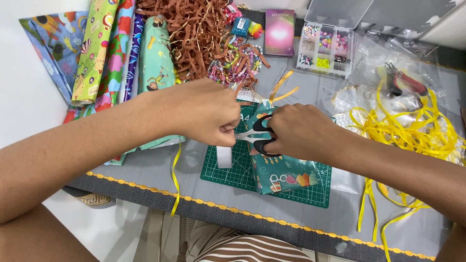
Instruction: The person wraps a small cardboard box using patterned paper, securing the folds with adhesive tape and cutting the tape with scissors.
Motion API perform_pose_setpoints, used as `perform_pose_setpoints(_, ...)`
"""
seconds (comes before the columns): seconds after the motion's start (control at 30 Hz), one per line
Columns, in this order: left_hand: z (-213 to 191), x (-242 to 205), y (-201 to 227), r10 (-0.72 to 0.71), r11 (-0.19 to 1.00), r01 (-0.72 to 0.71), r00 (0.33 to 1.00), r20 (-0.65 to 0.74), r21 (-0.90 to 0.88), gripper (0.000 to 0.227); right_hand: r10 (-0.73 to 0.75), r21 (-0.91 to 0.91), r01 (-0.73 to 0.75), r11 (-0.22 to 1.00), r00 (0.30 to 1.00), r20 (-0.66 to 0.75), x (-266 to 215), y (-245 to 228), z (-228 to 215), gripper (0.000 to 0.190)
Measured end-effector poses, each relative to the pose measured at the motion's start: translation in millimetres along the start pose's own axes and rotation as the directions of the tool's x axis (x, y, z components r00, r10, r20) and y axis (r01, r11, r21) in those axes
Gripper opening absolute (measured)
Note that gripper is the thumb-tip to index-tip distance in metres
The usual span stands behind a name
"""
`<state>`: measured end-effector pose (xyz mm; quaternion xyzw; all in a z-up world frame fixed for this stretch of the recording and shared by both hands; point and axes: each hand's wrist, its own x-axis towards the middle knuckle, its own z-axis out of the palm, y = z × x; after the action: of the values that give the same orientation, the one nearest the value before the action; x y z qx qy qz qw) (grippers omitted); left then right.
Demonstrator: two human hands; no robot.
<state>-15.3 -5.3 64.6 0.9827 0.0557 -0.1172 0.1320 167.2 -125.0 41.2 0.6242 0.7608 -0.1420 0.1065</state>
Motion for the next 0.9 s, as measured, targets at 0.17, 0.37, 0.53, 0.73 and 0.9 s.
perform_pose_setpoints(0.17,13,2,-24,-0.064,0.996,0.067,0.997,0.054,-0.063,0.037,-0.022,0.035,0.021,0.999,1.000,0.007,22,9,23,0.035)
perform_pose_setpoints(0.37,28,3,-61,-0.110,0.981,0.113,0.994,0.029,-0.159,0.045,0.031,0.078,-0.032,0.996,0.999,0.005,38,16,25,0.036)
perform_pose_setpoints(0.53,32,-2,-83,-0.113,0.971,0.081,0.985,-0.132,-0.225,0.050,0.079,0.012,-0.079,0.997,0.997,0.002,38,22,25,0.044)
perform_pose_setpoints(0.73,45,-4,-77,0.020,0.982,-0.109,0.873,-0.487,-0.154,0.036,0.198,0.014,-0.199,0.980,0.980,0.022,7,34,18,0.060)
perform_pose_setpoints(0.9,43,-4,-65,0.166,0.978,-0.211,0.748,-0.642,0.008,0.033,0.402,0.061,-0.418,0.907,0.898,0.177,-41,48,26,0.060)
